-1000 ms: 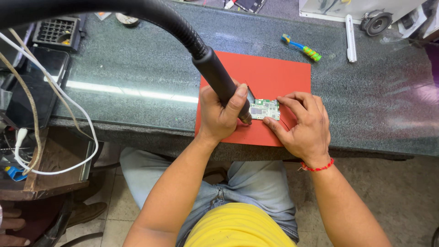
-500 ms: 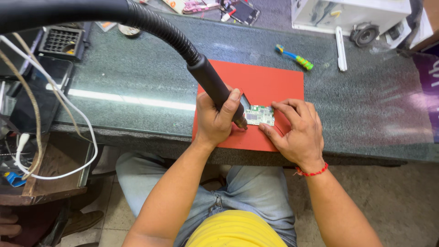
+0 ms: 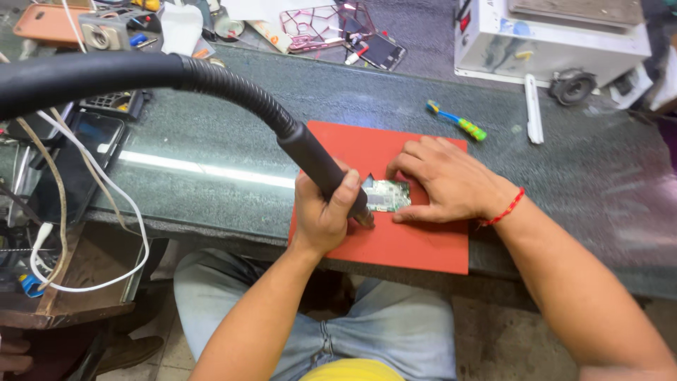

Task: The person heats a circuit board with a hot air gun while holding it in place on a red mat, moving the nozzle around the components.

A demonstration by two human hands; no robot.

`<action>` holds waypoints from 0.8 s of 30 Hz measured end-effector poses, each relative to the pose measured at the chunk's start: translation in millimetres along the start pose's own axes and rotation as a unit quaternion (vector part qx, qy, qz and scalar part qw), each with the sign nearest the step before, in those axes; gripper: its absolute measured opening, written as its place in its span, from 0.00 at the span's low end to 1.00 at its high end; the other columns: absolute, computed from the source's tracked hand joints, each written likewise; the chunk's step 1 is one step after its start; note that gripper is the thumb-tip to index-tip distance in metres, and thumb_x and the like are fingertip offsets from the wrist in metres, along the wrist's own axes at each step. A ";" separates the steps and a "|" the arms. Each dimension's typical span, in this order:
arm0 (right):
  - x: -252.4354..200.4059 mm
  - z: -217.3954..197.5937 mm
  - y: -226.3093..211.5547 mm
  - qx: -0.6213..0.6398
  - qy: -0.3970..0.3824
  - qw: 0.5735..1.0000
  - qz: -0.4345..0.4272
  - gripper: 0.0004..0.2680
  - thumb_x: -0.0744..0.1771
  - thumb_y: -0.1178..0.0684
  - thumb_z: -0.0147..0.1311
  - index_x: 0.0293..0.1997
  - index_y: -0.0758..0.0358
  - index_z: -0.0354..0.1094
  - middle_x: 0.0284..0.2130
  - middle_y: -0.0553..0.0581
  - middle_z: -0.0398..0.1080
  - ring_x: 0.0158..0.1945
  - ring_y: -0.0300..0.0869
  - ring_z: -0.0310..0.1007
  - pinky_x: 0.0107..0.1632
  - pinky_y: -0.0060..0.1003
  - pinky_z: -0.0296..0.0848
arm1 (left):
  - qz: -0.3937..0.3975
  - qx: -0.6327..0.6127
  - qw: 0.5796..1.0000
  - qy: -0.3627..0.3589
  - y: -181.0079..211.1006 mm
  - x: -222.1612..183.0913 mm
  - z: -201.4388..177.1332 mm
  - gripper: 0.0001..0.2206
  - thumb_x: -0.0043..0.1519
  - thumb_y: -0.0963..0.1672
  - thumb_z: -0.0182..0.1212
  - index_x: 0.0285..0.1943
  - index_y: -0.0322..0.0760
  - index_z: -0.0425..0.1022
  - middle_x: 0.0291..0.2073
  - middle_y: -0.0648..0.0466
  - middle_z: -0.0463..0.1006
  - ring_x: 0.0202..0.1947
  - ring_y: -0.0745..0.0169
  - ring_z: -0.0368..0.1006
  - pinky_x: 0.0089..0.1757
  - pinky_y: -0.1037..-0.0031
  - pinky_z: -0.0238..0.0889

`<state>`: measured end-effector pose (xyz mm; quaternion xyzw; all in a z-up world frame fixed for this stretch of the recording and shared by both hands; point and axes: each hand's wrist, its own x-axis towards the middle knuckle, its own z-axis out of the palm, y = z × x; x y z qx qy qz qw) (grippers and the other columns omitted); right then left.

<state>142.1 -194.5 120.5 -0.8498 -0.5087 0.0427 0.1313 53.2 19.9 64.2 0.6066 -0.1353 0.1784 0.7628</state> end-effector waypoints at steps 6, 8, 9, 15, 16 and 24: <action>13.6 5.6 20.1 0.058 0.035 0.991 -0.112 0.16 0.57 0.39 0.68 0.41 0.54 0.72 0.36 0.51 0.68 0.42 0.46 0.66 0.44 0.43 0.60 | -0.028 -0.013 1.000 0.005 -10.3 -7.5 -4.4 0.09 0.68 0.44 0.55 0.39 0.30 0.71 0.20 0.53 0.77 0.22 0.65 0.78 0.29 0.75 0.70; 13.4 6.5 24.5 0.072 0.045 0.987 -0.139 0.17 0.57 0.40 0.68 0.42 0.54 0.72 0.37 0.51 0.68 0.42 0.46 0.66 0.44 0.44 0.60 | 0.004 0.010 0.998 0.054 -17.5 -13.3 -0.5 0.10 0.68 0.44 0.56 0.43 0.28 0.71 0.28 0.50 0.76 0.29 0.64 0.75 0.34 0.73 0.69; 13.1 6.0 27.1 0.075 0.059 0.983 -0.159 0.17 0.57 0.41 0.68 0.43 0.55 0.73 0.37 0.51 0.68 0.42 0.46 0.66 0.44 0.44 0.61 | 0.044 0.026 0.994 0.092 -20.3 -13.5 0.7 0.11 0.69 0.45 0.56 0.46 0.27 0.71 0.36 0.47 0.75 0.35 0.63 0.72 0.39 0.71 0.68; 7.8 12.7 26.9 0.097 0.057 0.983 -0.147 0.17 0.58 0.41 0.68 0.44 0.55 0.73 0.36 0.50 0.68 0.38 0.44 0.68 0.43 0.42 0.63 | 0.039 0.032 0.991 0.126 -26.1 -14.4 -3.5 0.17 0.69 0.50 0.55 0.45 0.28 0.70 0.36 0.47 0.74 0.35 0.62 0.72 0.39 0.71 0.68; 7.2 13.2 24.9 0.098 0.059 0.983 -0.145 0.17 0.58 0.41 0.68 0.44 0.55 0.73 0.36 0.50 0.68 0.38 0.44 0.68 0.43 0.42 0.63 | 0.037 0.032 0.991 0.122 -25.6 -14.6 -3.1 0.17 0.69 0.50 0.55 0.45 0.28 0.70 0.36 0.47 0.74 0.35 0.62 0.72 0.39 0.71 0.68; 7.7 15.5 14.0 0.090 0.055 0.986 -0.129 0.17 0.58 0.40 0.67 0.44 0.57 0.73 0.36 0.51 0.69 0.39 0.44 0.68 0.44 0.43 0.63 | 0.009 -0.001 0.988 0.153 -26.2 -16.2 -0.7 0.15 0.67 0.48 0.56 0.44 0.28 0.70 0.35 0.48 0.73 0.33 0.64 0.71 0.36 0.71 0.67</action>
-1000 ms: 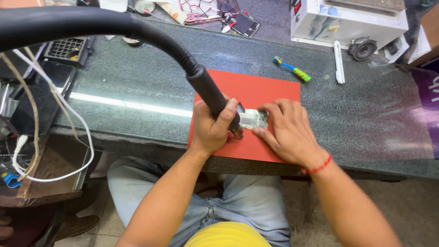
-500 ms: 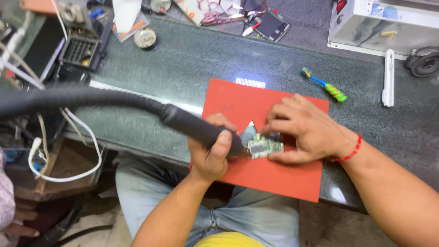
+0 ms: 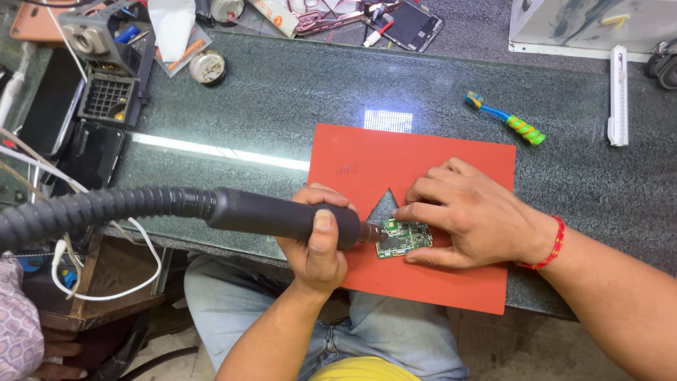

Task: The person heats a circuit board with a hot air gun while holding it in place on a red mat, moving the nozzle around the components.

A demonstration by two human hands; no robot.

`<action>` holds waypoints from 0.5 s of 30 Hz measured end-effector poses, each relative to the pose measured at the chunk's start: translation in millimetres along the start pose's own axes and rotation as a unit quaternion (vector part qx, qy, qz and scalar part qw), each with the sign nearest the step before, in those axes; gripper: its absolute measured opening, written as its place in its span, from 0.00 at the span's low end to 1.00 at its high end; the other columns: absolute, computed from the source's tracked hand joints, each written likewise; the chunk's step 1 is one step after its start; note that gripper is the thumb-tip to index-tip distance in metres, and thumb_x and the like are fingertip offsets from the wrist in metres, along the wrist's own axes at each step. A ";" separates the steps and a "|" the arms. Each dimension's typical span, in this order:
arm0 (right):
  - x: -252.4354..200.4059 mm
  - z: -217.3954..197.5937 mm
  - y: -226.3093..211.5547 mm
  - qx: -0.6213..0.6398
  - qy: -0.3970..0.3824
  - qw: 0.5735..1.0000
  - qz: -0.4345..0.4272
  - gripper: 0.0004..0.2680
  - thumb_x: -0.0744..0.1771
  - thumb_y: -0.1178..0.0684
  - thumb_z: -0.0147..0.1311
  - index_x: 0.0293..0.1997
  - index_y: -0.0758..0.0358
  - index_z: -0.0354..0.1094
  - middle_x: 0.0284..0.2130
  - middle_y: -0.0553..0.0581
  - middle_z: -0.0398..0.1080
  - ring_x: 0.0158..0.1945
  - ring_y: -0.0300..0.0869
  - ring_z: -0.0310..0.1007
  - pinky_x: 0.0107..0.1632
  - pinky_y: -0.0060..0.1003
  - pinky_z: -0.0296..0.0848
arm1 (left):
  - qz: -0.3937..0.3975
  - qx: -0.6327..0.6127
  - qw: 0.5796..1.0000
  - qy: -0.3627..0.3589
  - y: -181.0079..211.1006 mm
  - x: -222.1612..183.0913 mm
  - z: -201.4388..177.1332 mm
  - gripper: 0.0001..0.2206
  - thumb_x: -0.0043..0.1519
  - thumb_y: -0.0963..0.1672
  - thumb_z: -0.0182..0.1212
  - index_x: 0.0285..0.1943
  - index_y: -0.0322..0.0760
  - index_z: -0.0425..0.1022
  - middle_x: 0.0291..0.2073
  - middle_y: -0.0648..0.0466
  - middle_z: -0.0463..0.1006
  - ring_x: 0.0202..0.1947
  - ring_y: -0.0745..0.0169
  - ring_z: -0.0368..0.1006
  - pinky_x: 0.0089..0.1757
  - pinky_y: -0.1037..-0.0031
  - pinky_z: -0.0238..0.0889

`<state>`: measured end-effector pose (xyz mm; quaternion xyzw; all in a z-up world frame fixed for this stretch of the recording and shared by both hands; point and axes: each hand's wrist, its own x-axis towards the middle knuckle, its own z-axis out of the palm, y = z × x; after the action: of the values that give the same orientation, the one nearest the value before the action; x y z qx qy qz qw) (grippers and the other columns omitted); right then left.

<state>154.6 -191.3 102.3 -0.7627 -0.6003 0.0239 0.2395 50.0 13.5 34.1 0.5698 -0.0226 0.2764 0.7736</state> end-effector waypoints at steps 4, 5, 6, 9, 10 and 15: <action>1.0 1.8 -6.7 -0.019 0.008 1.000 0.009 0.17 0.58 0.40 0.67 0.44 0.56 0.74 0.36 0.51 0.69 0.40 0.46 0.69 0.45 0.43 0.63 | -0.029 -0.002 1.000 -0.004 -0.1 -2.5 -2.8 0.15 0.66 0.48 0.57 0.44 0.28 0.70 0.32 0.49 0.74 0.29 0.65 0.71 0.33 0.72 0.67; 1.3 2.6 -7.4 -0.022 0.011 0.999 0.032 0.18 0.58 0.40 0.68 0.44 0.57 0.74 0.35 0.52 0.69 0.40 0.46 0.69 0.44 0.42 0.63 | 0.005 0.035 0.999 -0.027 -0.1 -3.5 -3.0 0.15 0.68 0.48 0.57 0.45 0.28 0.71 0.33 0.49 0.74 0.31 0.65 0.71 0.36 0.72 0.66; 1.4 4.0 -8.0 -0.024 0.018 0.998 0.056 0.18 0.58 0.40 0.68 0.44 0.57 0.74 0.35 0.52 0.69 0.40 0.46 0.69 0.44 0.42 0.63 | 0.036 0.074 0.995 -0.053 0.4 -3.7 -3.7 0.15 0.70 0.48 0.58 0.47 0.28 0.72 0.33 0.48 0.75 0.33 0.64 0.71 0.38 0.73 0.65; -1.2 6.2 -6.8 -0.031 0.041 0.995 0.086 0.17 0.58 0.39 0.68 0.43 0.57 0.73 0.36 0.53 0.69 0.41 0.47 0.68 0.45 0.42 0.64 | 0.058 0.079 0.994 -0.038 0.1 -3.9 -1.0 0.17 0.69 0.50 0.57 0.47 0.28 0.70 0.36 0.49 0.75 0.34 0.64 0.73 0.37 0.75 0.67; -2.5 5.8 -5.9 -0.032 0.042 0.994 0.091 0.17 0.58 0.39 0.68 0.43 0.57 0.73 0.36 0.53 0.69 0.41 0.47 0.68 0.45 0.42 0.64 | 0.055 0.077 0.995 -0.043 -0.4 -3.5 1.2 0.17 0.69 0.50 0.57 0.47 0.28 0.70 0.36 0.49 0.75 0.34 0.64 0.73 0.37 0.75 0.67; -7.2 -0.7 0.8 0.013 0.009 1.000 0.011 0.17 0.59 0.40 0.66 0.48 0.55 0.74 0.38 0.51 0.70 0.42 0.45 0.68 0.48 0.43 0.63 | 0.022 0.055 0.997 -0.056 4.3 -2.5 0.5 0.19 0.68 0.51 0.57 0.44 0.28 0.71 0.35 0.47 0.75 0.33 0.62 0.73 0.36 0.74 0.69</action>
<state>153.5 -198.3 100.9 -0.7664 -0.5893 0.0276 0.2543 46.1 13.0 37.2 0.6257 -0.0626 0.2618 0.7322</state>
